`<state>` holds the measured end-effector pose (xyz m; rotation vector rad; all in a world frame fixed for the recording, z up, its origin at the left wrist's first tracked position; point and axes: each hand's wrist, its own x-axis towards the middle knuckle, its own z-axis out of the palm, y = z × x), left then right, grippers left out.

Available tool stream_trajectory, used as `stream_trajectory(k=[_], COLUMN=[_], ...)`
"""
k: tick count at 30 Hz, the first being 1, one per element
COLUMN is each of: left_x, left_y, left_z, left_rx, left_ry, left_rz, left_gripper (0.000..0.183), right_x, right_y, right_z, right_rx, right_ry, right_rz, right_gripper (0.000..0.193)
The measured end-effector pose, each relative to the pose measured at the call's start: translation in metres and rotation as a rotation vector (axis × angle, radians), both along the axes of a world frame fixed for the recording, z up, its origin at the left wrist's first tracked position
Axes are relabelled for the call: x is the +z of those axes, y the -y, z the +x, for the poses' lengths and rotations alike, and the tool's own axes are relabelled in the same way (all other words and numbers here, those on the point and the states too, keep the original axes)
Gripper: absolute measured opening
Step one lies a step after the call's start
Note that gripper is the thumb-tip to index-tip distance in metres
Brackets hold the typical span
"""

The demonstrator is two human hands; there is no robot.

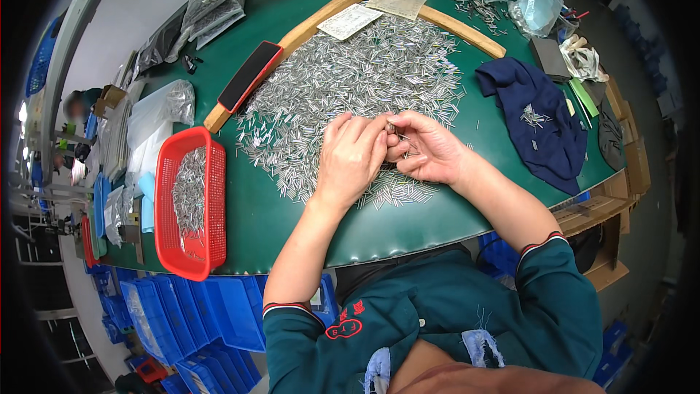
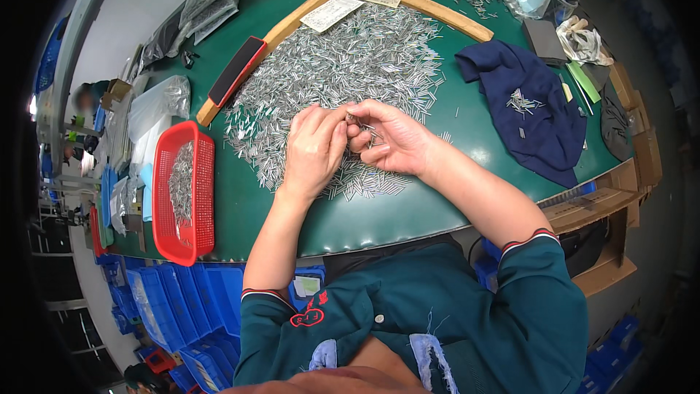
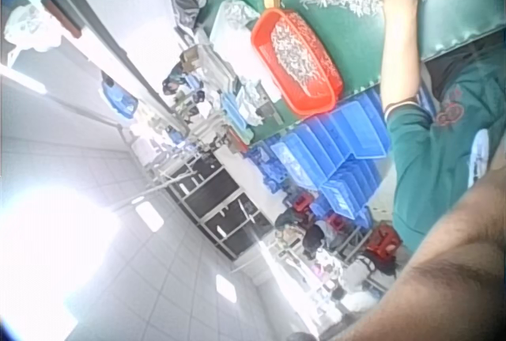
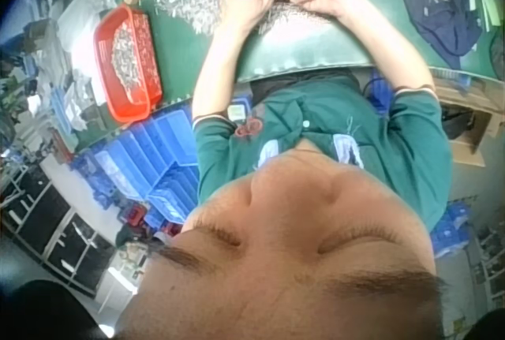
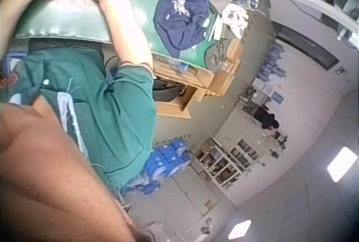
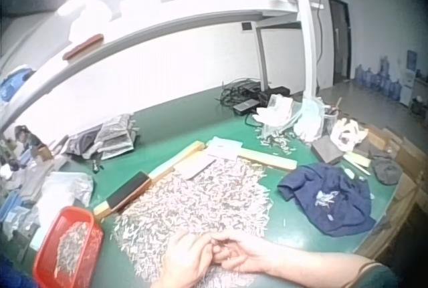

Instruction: The person sorts tiny metal components by hand on a green work table surface, placing them into plastic bins and a sorting tray.

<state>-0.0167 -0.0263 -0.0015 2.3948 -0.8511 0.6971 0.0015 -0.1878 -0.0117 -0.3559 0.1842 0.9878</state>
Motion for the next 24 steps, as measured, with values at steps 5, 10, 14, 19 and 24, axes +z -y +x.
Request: stream_trajectory(k=[5,10,14,19,24], left_x=[-0.001,0.001,0.002,-0.013,-0.017], left_y=[-0.001,-0.011,-0.015,0.002,0.002], left_z=[-0.001,0.005,0.001,0.004,0.009], left_rx=[-0.03,0.046,0.263,0.227,0.183], left_ry=[-0.143,-0.12,-0.232,-0.23,-0.128], left_rz=[-0.159,-0.156,0.257,0.219,0.217], left_gripper=[0.023,0.025,0.057,0.047,0.018], right_x=[0.008,0.008,-0.008,-0.004,0.009], right_y=[-0.001,0.003,0.023,0.02,0.014], right_z=[-0.003,0.005,0.018,0.017,0.011], right_rx=[-0.042,-0.126,-0.303,-0.359,-0.347], right_ry=[0.102,0.087,0.028,0.057,0.127], right_rz=[-0.151,-0.151,0.158,0.153,-0.128], right_gripper=[0.015,0.033,0.032,0.026,0.023])
